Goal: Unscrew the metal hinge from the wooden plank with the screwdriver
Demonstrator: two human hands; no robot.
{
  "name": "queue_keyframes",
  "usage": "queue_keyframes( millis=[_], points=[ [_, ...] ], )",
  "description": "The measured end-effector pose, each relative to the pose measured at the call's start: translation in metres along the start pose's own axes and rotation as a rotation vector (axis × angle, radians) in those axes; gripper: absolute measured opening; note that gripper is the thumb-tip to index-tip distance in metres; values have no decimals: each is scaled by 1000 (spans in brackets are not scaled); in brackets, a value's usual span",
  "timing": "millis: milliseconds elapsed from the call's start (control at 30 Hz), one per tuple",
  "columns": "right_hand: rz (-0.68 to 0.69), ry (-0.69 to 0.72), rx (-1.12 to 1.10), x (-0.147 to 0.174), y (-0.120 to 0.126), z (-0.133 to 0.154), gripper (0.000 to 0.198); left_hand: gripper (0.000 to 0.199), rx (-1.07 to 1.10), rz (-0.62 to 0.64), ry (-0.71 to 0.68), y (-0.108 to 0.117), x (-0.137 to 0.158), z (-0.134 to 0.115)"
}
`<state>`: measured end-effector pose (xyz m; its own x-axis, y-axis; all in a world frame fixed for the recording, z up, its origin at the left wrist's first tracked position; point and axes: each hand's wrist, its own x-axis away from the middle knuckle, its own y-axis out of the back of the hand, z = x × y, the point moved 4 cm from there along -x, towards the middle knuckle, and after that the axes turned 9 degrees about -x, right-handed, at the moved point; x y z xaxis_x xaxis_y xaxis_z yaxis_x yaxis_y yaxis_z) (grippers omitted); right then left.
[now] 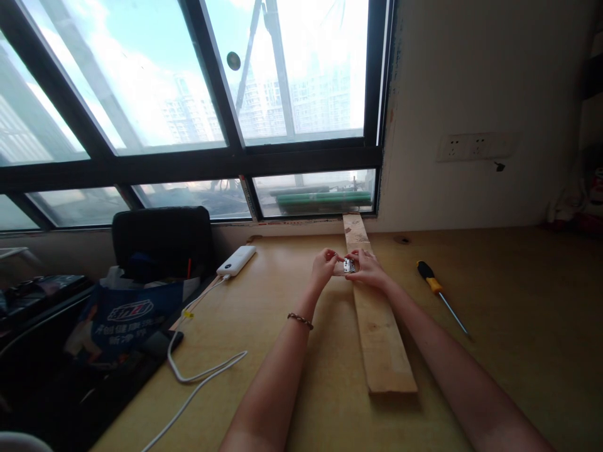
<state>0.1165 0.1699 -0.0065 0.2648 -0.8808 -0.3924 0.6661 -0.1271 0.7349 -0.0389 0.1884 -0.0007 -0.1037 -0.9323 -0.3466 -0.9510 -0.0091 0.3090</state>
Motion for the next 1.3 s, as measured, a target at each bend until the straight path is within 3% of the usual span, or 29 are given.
queue_keyframes(
  millis=[133, 233, 367, 433, 567, 633, 900, 1300],
  points=[
    [3, 8, 16, 0, 0, 1, 64, 4, 127, -165, 179, 5, -5, 5],
    [4, 10, 20, 1, 1, 2, 63, 13, 221, -116, 364, 2, -6, 4],
    [7, 10, 13, 1, 2, 3, 64, 14, 200, -59, 405, -3, -10, 1],
    [10, 9, 12, 0, 1, 2, 65, 14, 67, -44, 381, -6, -11, 2],
    [6, 13, 17, 0, 1, 3, 66, 9, -366, -4, 200, -14, -9, 0],
    [5, 18, 18, 0, 0, 3, 64, 12, -439, -10, 139, -18, -5, 0],
    [8, 5, 22, 0, 0, 2, 62, 17, -334, 0, 166, -27, -4, 17],
    [17, 14, 38, -1, 0, 2, 64, 21, -404, -124, -21, -22, -2, 3]
  ],
)
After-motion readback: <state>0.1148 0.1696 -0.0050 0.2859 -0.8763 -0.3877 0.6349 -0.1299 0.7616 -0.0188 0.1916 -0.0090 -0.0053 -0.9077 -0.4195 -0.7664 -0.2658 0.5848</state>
